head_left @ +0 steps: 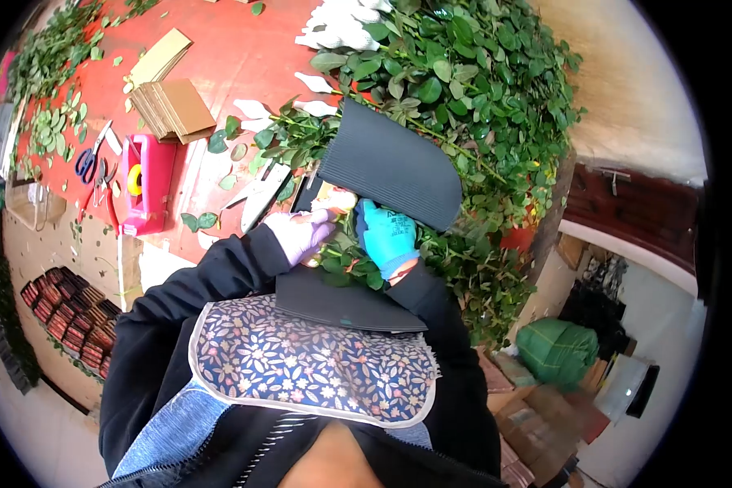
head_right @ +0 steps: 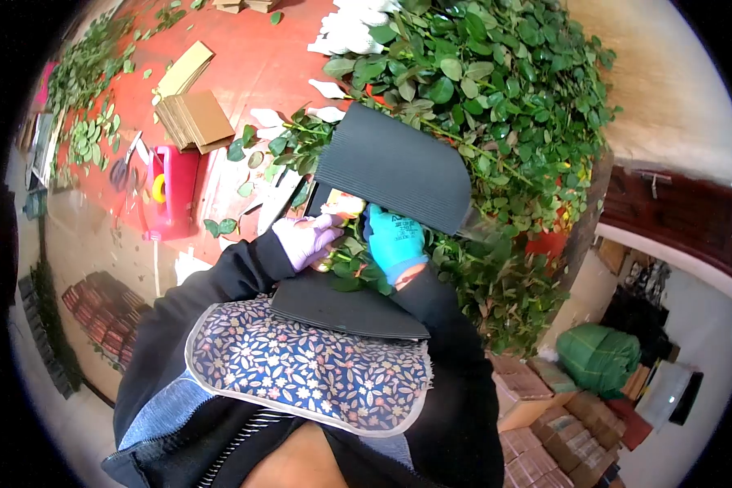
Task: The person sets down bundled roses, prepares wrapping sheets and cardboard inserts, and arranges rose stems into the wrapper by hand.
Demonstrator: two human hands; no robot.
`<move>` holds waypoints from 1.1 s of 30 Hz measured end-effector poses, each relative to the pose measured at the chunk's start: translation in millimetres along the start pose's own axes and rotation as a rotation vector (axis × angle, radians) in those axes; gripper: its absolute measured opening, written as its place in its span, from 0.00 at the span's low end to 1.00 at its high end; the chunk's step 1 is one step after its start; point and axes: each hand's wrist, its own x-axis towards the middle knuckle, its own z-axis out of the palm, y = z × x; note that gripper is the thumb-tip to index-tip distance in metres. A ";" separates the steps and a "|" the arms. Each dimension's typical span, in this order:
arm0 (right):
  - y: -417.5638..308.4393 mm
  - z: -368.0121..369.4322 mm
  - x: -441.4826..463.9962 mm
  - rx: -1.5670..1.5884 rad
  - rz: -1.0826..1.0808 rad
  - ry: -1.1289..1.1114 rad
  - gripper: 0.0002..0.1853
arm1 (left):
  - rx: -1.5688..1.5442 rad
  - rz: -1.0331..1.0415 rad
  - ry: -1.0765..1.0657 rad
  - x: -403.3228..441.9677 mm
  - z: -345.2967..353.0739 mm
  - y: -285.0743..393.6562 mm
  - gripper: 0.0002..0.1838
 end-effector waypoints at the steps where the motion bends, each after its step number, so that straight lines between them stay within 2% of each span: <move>1: 1.4 3.1 0.7 -0.009 -0.017 -0.002 0.13 | -0.002 -0.010 0.017 -0.2 2.6 -2.1 0.19; 3: -6.2 0.8 -2.8 0.047 0.093 0.042 0.11 | 0.060 0.083 0.135 -0.2 6.8 -4.6 0.18; 4: -8.5 -1.6 -5.0 0.042 0.080 0.042 0.11 | 0.062 0.076 0.147 -0.6 8.2 -6.2 0.18; 6: -19.8 -16.5 -6.7 0.057 0.077 0.197 0.11 | -0.005 0.010 0.043 -1.4 3.6 -3.0 0.19; 8: -20.8 -10.5 -0.4 -0.002 0.066 0.194 0.12 | -0.003 0.019 0.039 -1.7 9.6 -6.3 0.18; 10: -17.2 -1.2 10.7 -0.130 -0.051 0.300 0.12 | 0.046 0.010 0.010 -1.3 4.9 -2.9 0.17; 11: -20.7 -6.1 12.9 -0.122 0.001 0.151 0.10 | -0.010 -0.002 0.000 1.3 1.9 -2.9 0.17; 14: -12.2 8.7 16.5 -0.114 0.009 0.093 0.08 | -0.030 -0.014 -0.039 3.2 7.4 -6.6 0.18; 15: -10.5 13.1 17.9 -0.110 0.039 -0.029 0.08 | -0.014 -0.015 -0.053 2.9 5.4 -4.9 0.18; 19: -9.0 17.1 19.9 -0.176 0.033 -0.047 0.10 | -0.001 0.027 -0.029 4.0 6.5 -5.1 0.20; 21: -12.4 17.5 17.6 -0.190 0.038 -0.036 0.11 | 0.100 -0.002 -0.022 2.6 7.4 -6.0 0.21; 24: -11.9 23.3 16.5 -0.156 0.010 -0.068 0.14 | 0.125 0.068 0.091 8.2 -5.0 0.4 0.26; 25: -11.1 25.9 15.6 -0.125 -0.016 -0.025 0.13 | 0.182 0.059 0.115 11.5 -12.7 7.0 0.30; 26: -11.1 27.3 13.0 -0.096 -0.040 0.015 0.13 | 0.076 0.010 0.020 10.9 -4.3 0.6 0.36; 28: -10.4 30.5 10.6 -0.062 -0.050 0.130 0.11 | 0.240 0.097 -0.004 15.2 -7.7 2.1 0.40; 29: -12.2 30.2 9.8 -0.119 -0.040 0.128 0.09 | 0.159 0.038 -0.091 15.9 -8.3 4.6 0.41; 30: -12.9 24.0 11.0 -0.093 -0.025 0.039 0.10 | 0.225 0.053 -0.097 16.7 -5.4 2.2 0.41; 32: -9.9 13.1 4.7 -0.087 -0.095 0.164 0.11 | 0.142 -0.024 -0.170 14.0 -2.8 1.0 0.41; 33: -6.0 -11.7 4.3 0.174 -0.110 -0.012 0.11 | 0.186 -0.014 -0.147 11.2 0.4 -2.9 0.41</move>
